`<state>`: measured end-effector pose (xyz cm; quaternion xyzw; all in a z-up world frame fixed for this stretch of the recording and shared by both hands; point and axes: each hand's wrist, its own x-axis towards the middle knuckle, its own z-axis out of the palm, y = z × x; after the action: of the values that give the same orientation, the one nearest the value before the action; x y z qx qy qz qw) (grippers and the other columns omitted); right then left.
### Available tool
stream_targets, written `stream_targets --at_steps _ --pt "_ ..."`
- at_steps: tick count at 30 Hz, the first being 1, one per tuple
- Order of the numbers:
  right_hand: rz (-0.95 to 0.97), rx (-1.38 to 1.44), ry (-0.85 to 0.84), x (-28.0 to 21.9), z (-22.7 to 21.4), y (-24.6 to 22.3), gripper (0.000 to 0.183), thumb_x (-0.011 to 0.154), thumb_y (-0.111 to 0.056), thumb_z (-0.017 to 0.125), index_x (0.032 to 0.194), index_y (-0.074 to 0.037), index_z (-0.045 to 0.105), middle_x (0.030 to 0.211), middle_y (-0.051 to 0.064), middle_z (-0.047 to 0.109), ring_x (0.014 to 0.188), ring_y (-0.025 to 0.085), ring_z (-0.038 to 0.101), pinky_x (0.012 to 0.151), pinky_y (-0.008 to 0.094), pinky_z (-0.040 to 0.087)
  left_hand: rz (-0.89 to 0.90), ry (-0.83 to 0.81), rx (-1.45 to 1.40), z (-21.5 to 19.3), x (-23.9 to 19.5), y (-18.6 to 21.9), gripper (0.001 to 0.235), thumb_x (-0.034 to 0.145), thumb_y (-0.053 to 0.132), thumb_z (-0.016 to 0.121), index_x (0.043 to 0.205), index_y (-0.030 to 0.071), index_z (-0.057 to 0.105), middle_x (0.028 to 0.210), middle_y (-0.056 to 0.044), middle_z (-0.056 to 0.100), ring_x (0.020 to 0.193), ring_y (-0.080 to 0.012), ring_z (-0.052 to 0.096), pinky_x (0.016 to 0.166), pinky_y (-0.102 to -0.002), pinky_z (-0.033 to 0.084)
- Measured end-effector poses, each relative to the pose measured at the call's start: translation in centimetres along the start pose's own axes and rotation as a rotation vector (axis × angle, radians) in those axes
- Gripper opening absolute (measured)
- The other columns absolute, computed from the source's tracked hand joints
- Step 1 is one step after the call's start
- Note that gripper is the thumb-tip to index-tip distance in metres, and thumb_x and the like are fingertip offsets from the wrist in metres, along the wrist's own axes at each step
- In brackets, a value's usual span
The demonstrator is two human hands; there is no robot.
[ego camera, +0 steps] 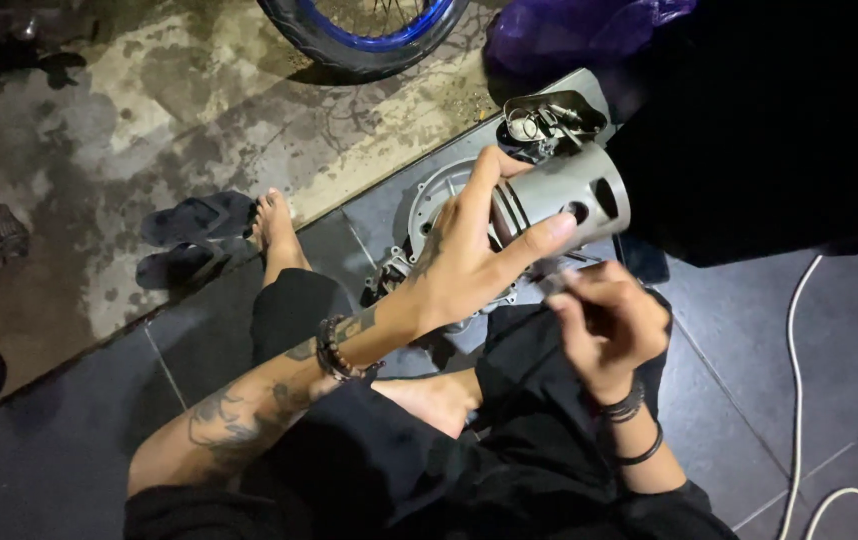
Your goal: The person sits on the floor and uses a metal file to smooth the surface of a motorcycle piston. They then place the piston into the engine casing and insert a connecting rod into the assembly.
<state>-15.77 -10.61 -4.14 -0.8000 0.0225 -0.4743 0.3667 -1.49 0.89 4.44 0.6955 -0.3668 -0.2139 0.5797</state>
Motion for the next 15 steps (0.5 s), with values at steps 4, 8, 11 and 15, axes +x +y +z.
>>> stream_targets --at_steps 4,8,11,15 --pt "0.087 -0.081 0.223 0.1 -1.5 3.0 0.017 0.101 -0.006 0.071 0.101 0.006 0.059 0.094 0.02 0.062 0.084 0.029 0.06 0.076 0.036 0.049 0.078 0.039 0.02 0.6 -0.1 -0.4 0.06 0.084 0.063 0.054 0.116 0.014 0.04 0.081 0.001 0.066 0.064 -0.0113 0.061 0.054 -0.028 0.046" --pt "0.16 0.019 0.278 0.1 -1.1 2.3 0.021 0.102 -0.008 0.068 0.098 0.005 0.053 0.09 0.017 0.057 0.08 0.022 0.053 0.072 0.031 0.042 0.046 -0.044 0.018 0.6 -0.4 -0.2 0.059 0.087 0.054 0.054 0.123 0.012 0.035 0.094 -0.002 0.064 0.076 -0.0147 0.064 0.067 -0.031 0.048" --pt "0.048 0.008 0.164 -1.0 -1.0 2.3 0.018 0.097 -0.003 0.069 0.097 0.009 0.056 0.089 0.02 0.064 0.071 0.026 0.056 0.067 0.035 0.046 0.044 -0.086 0.044 0.5 -0.4 -1.0 0.06 0.09 0.052 0.052 0.128 0.01 0.034 0.116 -0.01 0.063 0.102 -0.024 0.068 0.084 -0.037 0.051" --pt "0.127 0.005 0.279 0.2 -2.3 3.4 0.027 0.104 -0.018 0.067 0.098 0.003 0.052 0.081 0.012 0.051 0.073 0.019 0.043 0.067 0.033 0.031 0.015 -0.2 0.094 0.3 -0.5 -0.8 0.073 0.087 0.063 0.044 0.135 0.009 0.028 0.133 -0.014 0.053 0.122 -0.0293 0.06 0.1 -0.042 0.042"
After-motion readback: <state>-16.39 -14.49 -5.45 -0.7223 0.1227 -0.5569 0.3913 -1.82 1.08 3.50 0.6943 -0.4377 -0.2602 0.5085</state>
